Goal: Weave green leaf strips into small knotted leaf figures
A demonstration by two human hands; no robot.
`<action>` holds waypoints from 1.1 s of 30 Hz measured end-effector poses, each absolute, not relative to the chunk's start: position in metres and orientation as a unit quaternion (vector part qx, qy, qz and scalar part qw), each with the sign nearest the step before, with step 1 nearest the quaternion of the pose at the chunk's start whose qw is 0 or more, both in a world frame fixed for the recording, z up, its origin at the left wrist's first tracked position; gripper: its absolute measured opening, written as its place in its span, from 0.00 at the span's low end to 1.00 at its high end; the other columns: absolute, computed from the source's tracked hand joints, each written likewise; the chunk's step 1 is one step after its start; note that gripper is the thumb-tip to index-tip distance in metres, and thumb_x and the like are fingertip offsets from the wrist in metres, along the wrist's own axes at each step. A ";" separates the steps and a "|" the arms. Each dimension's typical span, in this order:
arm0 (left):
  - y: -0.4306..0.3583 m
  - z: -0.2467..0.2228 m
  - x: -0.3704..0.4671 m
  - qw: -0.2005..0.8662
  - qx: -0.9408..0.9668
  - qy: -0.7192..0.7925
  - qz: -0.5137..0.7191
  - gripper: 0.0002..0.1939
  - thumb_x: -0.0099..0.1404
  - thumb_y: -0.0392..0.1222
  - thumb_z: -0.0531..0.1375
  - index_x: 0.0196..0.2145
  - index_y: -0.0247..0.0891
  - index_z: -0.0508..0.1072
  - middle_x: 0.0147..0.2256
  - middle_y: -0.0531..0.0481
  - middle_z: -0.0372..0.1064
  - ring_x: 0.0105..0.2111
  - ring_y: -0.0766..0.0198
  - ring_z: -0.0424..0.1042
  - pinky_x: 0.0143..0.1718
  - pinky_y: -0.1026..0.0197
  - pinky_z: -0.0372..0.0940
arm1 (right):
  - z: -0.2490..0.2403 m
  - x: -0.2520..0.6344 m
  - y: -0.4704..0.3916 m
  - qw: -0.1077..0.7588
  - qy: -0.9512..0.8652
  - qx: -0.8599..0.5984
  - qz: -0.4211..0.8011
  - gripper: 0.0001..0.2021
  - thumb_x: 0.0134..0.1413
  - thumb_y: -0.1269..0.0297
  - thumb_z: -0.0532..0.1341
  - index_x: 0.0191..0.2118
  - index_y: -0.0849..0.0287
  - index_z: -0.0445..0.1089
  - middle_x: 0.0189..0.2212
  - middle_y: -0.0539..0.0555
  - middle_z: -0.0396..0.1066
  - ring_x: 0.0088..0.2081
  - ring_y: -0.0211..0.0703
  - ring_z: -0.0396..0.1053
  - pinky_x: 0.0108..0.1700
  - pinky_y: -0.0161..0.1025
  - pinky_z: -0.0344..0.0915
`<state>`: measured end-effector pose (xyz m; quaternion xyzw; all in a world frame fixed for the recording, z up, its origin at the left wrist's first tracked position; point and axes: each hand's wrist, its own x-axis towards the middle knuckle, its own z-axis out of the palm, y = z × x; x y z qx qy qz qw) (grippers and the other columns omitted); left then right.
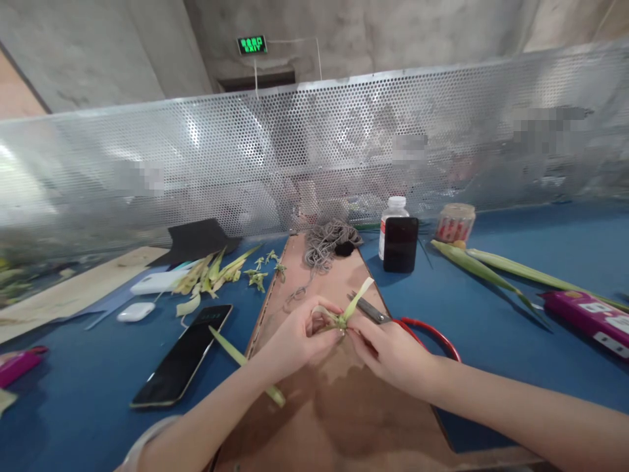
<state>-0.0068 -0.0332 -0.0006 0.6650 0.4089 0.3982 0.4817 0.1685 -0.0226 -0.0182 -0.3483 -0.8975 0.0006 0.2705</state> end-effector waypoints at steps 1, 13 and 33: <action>-0.033 -0.001 -0.007 0.470 0.673 0.406 0.401 0.11 0.54 0.36 0.58 0.37 0.35 0.64 0.29 0.51 0.66 0.30 0.67 0.66 0.31 0.65 0.59 | -0.018 0.168 -0.023 0.278 -0.896 -0.346 0.009 0.09 0.53 0.70 0.47 0.28 0.59 0.62 0.16 0.48 0.61 0.15 0.34 0.56 0.19 0.32 0.47; -0.029 0.000 -0.011 0.365 0.730 0.430 0.385 0.08 0.56 0.39 0.56 0.34 0.36 0.69 0.32 0.49 0.70 0.32 0.63 0.69 0.34 0.63 0.62 | -0.006 0.169 -0.020 0.322 -0.880 -0.318 0.144 0.09 0.54 0.69 0.50 0.31 0.60 0.66 0.20 0.48 0.59 0.21 0.32 0.55 0.22 0.29 0.54; -0.032 0.002 -0.012 0.252 0.806 0.442 0.303 0.10 0.57 0.44 0.55 0.35 0.39 0.72 0.32 0.51 0.72 0.27 0.65 0.66 0.26 0.67 0.58 | 0.000 0.162 -0.010 0.425 -0.607 -0.362 0.566 0.09 0.45 0.63 0.59 0.22 0.62 0.65 0.21 0.47 0.64 0.25 0.33 0.61 0.29 0.31 0.60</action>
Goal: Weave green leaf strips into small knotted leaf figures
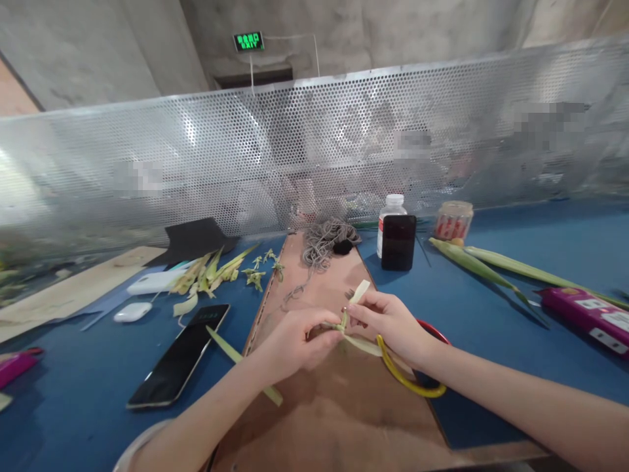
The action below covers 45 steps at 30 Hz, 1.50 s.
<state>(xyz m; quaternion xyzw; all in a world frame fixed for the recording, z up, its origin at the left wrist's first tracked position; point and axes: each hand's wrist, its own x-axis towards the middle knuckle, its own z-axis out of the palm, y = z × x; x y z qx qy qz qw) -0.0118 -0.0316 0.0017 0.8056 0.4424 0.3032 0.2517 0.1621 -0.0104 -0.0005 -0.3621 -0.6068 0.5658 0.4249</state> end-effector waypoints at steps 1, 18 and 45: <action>-0.031 0.002 -0.012 0.252 0.809 0.436 0.303 0.10 0.57 0.43 0.55 0.35 0.39 0.72 0.32 0.51 0.72 0.27 0.65 0.66 0.26 0.68 0.58 | 0.000 0.162 -0.011 0.426 -0.603 -0.362 0.569 0.08 0.45 0.63 0.59 0.22 0.62 0.65 0.21 0.47 0.64 0.25 0.33 0.61 0.29 0.31 0.60; -0.033 -0.002 -0.010 0.291 0.785 0.435 0.332 0.10 0.58 0.40 0.55 0.38 0.38 0.68 0.33 0.51 0.71 0.31 0.65 0.68 0.32 0.66 0.62 | 0.003 0.172 -0.013 0.292 -0.787 -0.391 0.378 0.15 0.55 0.56 0.49 0.24 0.60 0.59 0.20 0.47 0.59 0.23 0.33 0.57 0.26 0.31 0.54; -0.032 -0.009 -0.014 0.224 0.753 0.515 0.343 0.07 0.62 0.40 0.47 0.29 0.38 0.61 0.21 0.56 0.59 0.20 0.69 0.60 0.23 0.67 0.54 | 0.001 0.169 -0.019 0.242 -0.845 -0.340 0.334 0.10 0.55 0.64 0.49 0.25 0.60 0.59 0.19 0.46 0.58 0.22 0.32 0.56 0.23 0.29 0.54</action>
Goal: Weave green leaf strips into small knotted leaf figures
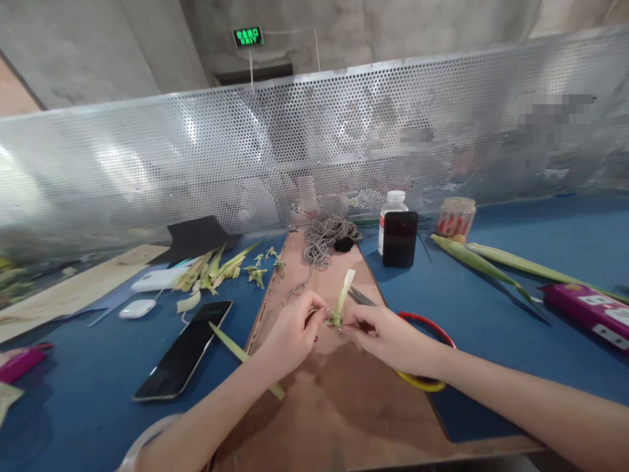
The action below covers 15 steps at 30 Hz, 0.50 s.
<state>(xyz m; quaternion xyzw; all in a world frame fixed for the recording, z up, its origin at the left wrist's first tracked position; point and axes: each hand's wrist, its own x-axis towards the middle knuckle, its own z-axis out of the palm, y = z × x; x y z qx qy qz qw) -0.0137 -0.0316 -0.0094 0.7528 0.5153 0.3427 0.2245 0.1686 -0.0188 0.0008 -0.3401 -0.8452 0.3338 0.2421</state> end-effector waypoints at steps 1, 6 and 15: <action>-0.031 -0.009 -0.014 0.236 0.750 0.512 0.344 0.07 0.62 0.40 0.47 0.29 0.38 0.61 0.22 0.56 0.60 0.20 0.70 0.61 0.23 0.67 0.54 | -0.001 0.168 -0.019 0.246 -0.846 -0.343 0.327 0.10 0.55 0.64 0.50 0.25 0.60 0.59 0.18 0.46 0.58 0.21 0.31 0.56 0.23 0.29 0.53; -0.026 -0.009 -0.014 0.336 0.723 0.481 0.365 0.07 0.62 0.42 0.48 0.29 0.37 0.60 0.21 0.57 0.59 0.19 0.71 0.60 0.23 0.67 0.56 | -0.008 0.165 -0.021 0.300 -0.843 -0.383 0.231 0.05 0.53 0.65 0.52 0.30 0.59 0.62 0.21 0.47 0.61 0.23 0.34 0.58 0.24 0.30 0.56; -0.033 -0.005 -0.008 0.461 0.659 0.416 0.423 0.17 0.58 0.38 0.54 0.45 0.37 0.54 0.32 0.50 0.65 0.28 0.68 0.65 0.27 0.66 0.62 | 0.000 0.165 -0.022 0.306 -0.840 -0.383 0.232 0.16 0.51 0.64 0.55 0.48 0.55 0.62 0.24 0.48 0.66 0.22 0.34 0.61 0.27 0.31 0.61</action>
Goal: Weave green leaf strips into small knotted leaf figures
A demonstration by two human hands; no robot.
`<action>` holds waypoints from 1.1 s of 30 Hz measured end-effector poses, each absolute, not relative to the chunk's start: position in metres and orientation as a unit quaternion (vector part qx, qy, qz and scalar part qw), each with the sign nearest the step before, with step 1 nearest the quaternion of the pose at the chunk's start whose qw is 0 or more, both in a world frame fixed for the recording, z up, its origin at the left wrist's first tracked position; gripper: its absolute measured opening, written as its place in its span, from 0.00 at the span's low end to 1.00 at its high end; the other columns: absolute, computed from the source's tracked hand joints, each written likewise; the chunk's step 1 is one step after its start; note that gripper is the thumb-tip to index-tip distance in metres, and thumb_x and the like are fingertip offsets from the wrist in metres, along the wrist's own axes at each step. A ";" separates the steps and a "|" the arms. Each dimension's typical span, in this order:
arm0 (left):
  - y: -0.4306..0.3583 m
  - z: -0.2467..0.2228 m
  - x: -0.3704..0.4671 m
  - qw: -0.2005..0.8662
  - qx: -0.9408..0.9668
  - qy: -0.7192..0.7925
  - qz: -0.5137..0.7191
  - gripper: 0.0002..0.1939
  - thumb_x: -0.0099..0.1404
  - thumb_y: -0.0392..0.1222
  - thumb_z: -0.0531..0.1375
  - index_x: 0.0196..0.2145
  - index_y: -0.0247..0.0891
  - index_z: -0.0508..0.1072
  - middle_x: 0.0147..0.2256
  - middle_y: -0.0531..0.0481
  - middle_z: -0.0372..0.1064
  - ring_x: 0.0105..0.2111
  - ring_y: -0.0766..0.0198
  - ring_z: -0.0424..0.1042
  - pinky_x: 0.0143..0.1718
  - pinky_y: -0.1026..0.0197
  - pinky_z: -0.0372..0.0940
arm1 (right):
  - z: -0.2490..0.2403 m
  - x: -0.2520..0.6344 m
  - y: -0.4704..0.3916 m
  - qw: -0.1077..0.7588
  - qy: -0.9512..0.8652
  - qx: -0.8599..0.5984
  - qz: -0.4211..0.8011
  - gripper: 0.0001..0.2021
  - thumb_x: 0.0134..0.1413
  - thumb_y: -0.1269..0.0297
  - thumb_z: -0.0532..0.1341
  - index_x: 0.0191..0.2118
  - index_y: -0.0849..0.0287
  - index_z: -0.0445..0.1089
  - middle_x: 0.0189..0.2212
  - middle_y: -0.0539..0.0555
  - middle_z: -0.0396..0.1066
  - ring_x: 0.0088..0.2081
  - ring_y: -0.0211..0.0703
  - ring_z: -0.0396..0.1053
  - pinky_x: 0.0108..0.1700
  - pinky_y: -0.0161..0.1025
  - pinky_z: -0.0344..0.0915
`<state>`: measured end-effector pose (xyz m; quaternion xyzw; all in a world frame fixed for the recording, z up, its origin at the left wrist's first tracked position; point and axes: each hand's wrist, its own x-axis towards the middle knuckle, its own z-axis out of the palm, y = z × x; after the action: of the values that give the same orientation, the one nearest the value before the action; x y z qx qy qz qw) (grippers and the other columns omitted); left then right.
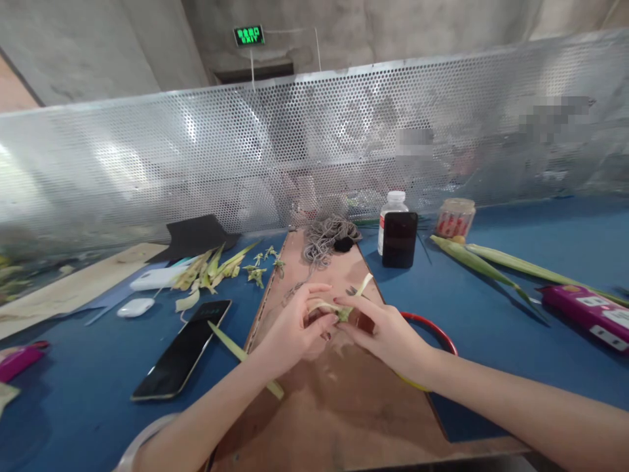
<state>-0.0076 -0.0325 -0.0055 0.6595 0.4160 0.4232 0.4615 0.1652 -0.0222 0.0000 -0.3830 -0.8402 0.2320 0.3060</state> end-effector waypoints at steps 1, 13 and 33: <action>-0.034 -0.005 -0.007 0.465 0.662 0.409 0.423 0.18 0.59 0.38 0.54 0.47 0.37 0.53 0.32 0.50 0.65 0.29 0.67 0.66 0.28 0.66 0.62 | 0.000 0.165 -0.022 0.306 -0.839 -0.381 0.240 0.15 0.51 0.64 0.54 0.46 0.55 0.64 0.22 0.48 0.66 0.21 0.34 0.60 0.26 0.31 0.61; -0.035 -0.004 -0.009 0.450 0.672 0.401 0.430 0.31 0.59 0.37 0.54 0.56 0.37 0.43 0.30 0.49 0.68 0.29 0.67 0.66 0.29 0.65 0.60 | -0.003 0.166 -0.023 0.315 -0.811 -0.380 0.316 0.11 0.54 0.63 0.53 0.39 0.58 0.68 0.18 0.47 0.63 0.19 0.32 0.61 0.23 0.29 0.59; -0.043 0.003 -0.009 0.508 0.656 0.368 0.420 0.21 0.58 0.37 0.55 0.48 0.38 0.54 0.35 0.49 0.67 0.32 0.66 0.68 0.35 0.62 0.63 | -0.001 0.169 -0.023 0.392 -0.780 -0.387 0.298 0.09 0.50 0.60 0.56 0.34 0.58 0.69 0.19 0.48 0.67 0.19 0.34 0.64 0.23 0.31 0.61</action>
<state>-0.0086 -0.0433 0.0026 0.6557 0.3676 0.4204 0.5080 0.1691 -0.0233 -0.0008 -0.3869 -0.7797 0.2978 0.3921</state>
